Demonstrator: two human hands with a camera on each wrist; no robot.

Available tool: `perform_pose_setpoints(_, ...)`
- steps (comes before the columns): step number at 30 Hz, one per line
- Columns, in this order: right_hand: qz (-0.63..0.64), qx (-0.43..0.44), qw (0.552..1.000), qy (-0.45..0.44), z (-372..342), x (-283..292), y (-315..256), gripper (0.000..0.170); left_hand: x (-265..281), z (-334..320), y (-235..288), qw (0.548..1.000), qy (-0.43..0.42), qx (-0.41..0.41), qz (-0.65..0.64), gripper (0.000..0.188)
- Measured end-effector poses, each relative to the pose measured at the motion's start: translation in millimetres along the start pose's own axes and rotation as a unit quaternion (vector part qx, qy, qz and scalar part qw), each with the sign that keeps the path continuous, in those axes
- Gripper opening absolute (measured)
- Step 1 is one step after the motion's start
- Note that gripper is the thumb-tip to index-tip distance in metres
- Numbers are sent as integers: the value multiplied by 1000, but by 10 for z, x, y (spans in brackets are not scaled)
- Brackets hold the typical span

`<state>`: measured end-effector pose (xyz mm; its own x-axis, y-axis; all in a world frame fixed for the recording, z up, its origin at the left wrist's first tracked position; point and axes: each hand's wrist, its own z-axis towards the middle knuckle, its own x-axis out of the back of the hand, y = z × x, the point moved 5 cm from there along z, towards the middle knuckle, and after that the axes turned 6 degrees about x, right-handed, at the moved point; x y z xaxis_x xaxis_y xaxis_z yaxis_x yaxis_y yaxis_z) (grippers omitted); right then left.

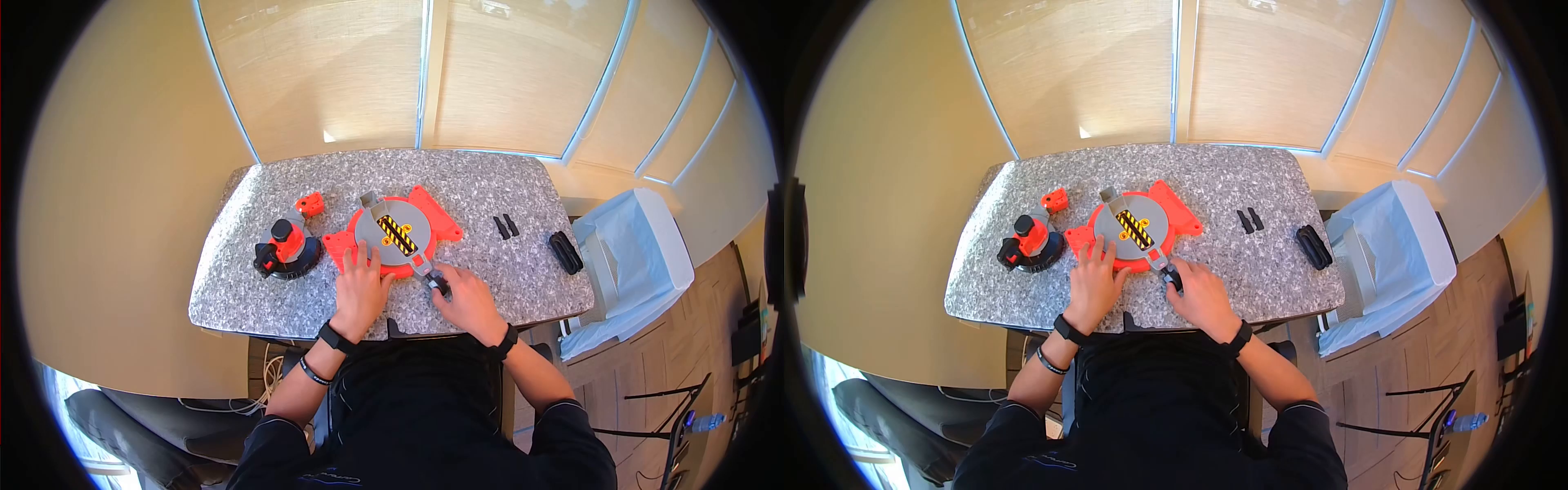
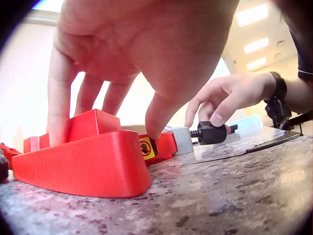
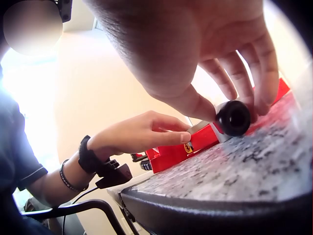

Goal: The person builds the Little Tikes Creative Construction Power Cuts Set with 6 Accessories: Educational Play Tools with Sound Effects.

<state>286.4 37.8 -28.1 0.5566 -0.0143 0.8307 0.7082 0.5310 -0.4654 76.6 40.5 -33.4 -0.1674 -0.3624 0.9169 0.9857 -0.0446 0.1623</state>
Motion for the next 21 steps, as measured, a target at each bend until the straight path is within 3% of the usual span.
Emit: perform_pose_setpoints(21,-11,29,999,23,-7,74,-96,52,8,-4,2,1000,-5,4,-7,59)
